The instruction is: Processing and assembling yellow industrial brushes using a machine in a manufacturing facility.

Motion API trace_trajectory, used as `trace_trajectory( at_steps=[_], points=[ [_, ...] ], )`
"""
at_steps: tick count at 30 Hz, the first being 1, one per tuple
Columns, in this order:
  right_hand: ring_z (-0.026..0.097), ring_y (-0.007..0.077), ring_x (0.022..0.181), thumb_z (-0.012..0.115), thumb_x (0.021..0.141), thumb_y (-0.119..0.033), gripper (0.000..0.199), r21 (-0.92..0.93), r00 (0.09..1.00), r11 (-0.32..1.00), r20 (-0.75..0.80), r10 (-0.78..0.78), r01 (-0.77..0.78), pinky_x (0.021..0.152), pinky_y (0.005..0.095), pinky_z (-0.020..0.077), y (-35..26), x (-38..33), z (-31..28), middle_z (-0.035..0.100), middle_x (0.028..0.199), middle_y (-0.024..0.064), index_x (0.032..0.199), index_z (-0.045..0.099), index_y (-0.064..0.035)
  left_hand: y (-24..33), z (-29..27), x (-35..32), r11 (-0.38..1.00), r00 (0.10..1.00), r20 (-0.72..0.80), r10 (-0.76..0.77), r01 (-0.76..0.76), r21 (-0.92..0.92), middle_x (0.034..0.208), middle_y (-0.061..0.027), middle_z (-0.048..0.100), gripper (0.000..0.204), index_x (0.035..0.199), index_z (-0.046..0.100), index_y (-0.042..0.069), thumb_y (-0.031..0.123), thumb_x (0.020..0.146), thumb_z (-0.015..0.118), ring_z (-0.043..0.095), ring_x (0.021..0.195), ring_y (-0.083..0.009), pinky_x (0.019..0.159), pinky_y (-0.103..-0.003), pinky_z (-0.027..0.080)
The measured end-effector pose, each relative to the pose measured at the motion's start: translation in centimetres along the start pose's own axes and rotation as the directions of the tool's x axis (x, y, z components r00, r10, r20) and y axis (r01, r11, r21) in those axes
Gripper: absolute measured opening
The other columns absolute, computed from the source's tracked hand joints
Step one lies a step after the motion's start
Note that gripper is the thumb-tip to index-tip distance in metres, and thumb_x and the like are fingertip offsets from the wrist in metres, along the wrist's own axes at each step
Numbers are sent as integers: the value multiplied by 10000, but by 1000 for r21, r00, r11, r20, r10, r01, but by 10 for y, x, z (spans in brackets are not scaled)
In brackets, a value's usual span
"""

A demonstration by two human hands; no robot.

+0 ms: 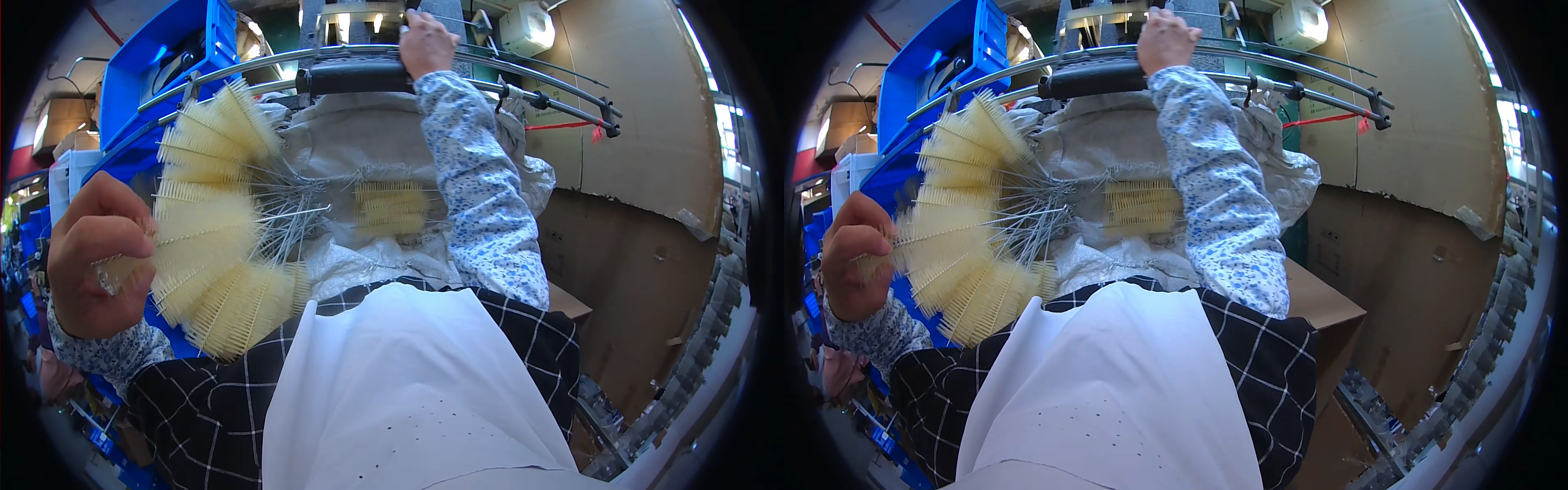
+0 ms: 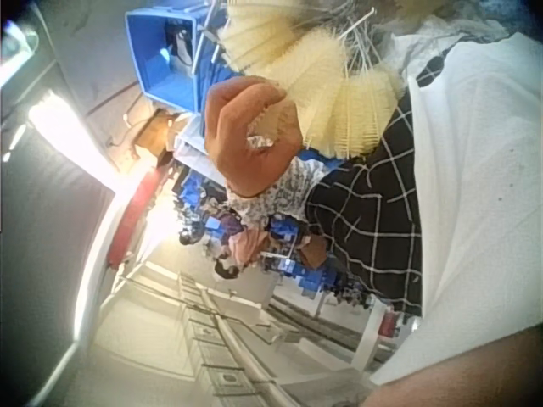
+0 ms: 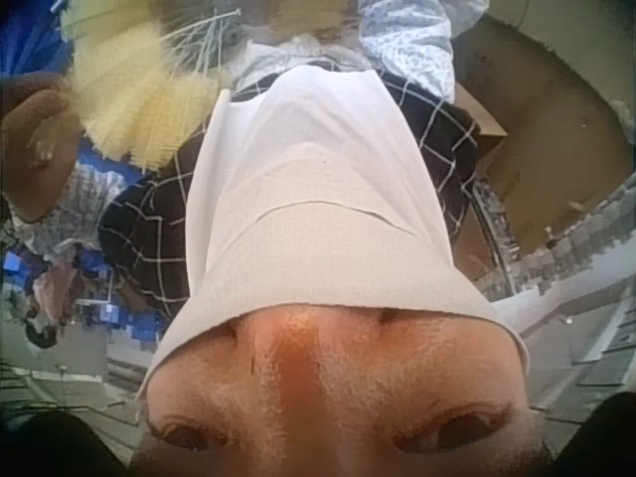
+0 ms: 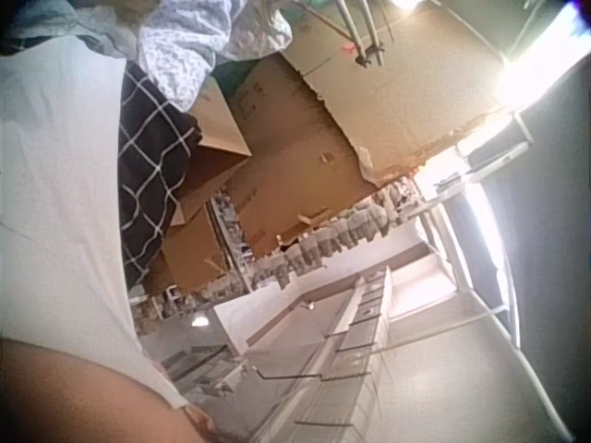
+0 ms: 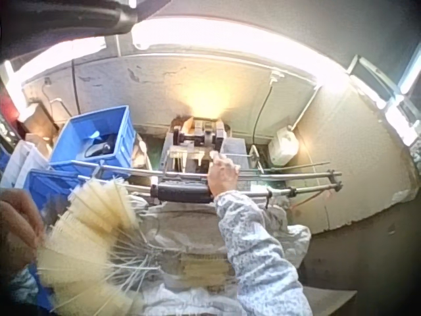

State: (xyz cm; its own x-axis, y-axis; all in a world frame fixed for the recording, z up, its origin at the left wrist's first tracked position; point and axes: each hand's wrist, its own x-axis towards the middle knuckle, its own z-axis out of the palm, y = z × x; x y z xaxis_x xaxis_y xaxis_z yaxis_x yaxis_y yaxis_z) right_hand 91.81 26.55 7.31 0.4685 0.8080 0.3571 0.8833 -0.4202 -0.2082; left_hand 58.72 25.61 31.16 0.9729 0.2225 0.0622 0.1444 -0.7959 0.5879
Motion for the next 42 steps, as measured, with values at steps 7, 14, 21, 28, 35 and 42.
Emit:
trace_trajectory(
  at_steps=[7, 14, 21, 28, 35, 42],
  points=[
    [527, 259, 790, 490, 696, -109, 212, 126, 1000, 992, -21, 9, -6, 693, 387, 395, 10, -1, -9, 555, 824, 90, 901, 541, -121, -5, 5, 13, 999, 999, 27, 25, -24, -29, 763, -110, 448, 279, 815, 464, 64, -31, 561, 531, 470, 641, -164, 573, -251, 381],
    [536, 248, 862, 501, 729, -237, 278, 60, 1000, 998, -16, -18, 19, 768, 359, 406, 106, 6, -2, 552, 943, 77, 978, 555, -126, -26, -1, -12, 996, 995, -39, -91, 91, -4, 826, -95, 427, 219, 805, 448, 65, -40, 613, 468, 436, 769, -167, 701, -274, 341],
    [467, 269, 986, 453, 770, -321, 328, -136, 989, 982, 87, -116, 127, 842, 345, 360, 207, 55, 6, 508, 1036, 142, 1069, 514, -199, -37, 5, -2, 982, 995, -49, -82, 73, -174, 833, -92, 408, 213, 843, 409, 51, 41, 640, 474, 397, 817, -169, 737, -275, 308],
    [533, 201, 872, 457, 790, -187, 246, 111, 934, 993, 350, -66, 29, 735, 268, 407, 187, 26, -74, 573, 923, 89, 1020, 542, -163, -54, 16, 1, 964, 997, -61, -54, 37, -264, 832, -83, 397, 203, 835, 400, 56, 50, 643, 469, 393, 830, -159, 723, -278, 309],
    [453, 195, 1009, 491, 784, -148, 394, 546, 718, 837, 594, -363, -29, 859, 282, 373, 110, -53, -164, 496, 1067, 81, 1162, 407, -75, -35, 48, 43, 876, 998, -20, -64, 46, -480, 844, -69, 379, 178, 795, 383, 63, 76, 655, 491, 363, 767, -127, 701, -227, 302],
    [504, 160, 877, 490, 797, -208, 354, 773, 402, 274, 555, -728, -572, 782, 264, 425, -56, -107, -132, 525, 975, 76, 1114, 443, -59, -31, 71, 43, 942, 1000, 26, -7, 16, -335, 844, -53, 462, 303, 921, 466, 28, -18, 640, 569, 460, 774, -148, 700, -248, 378]
  ],
)
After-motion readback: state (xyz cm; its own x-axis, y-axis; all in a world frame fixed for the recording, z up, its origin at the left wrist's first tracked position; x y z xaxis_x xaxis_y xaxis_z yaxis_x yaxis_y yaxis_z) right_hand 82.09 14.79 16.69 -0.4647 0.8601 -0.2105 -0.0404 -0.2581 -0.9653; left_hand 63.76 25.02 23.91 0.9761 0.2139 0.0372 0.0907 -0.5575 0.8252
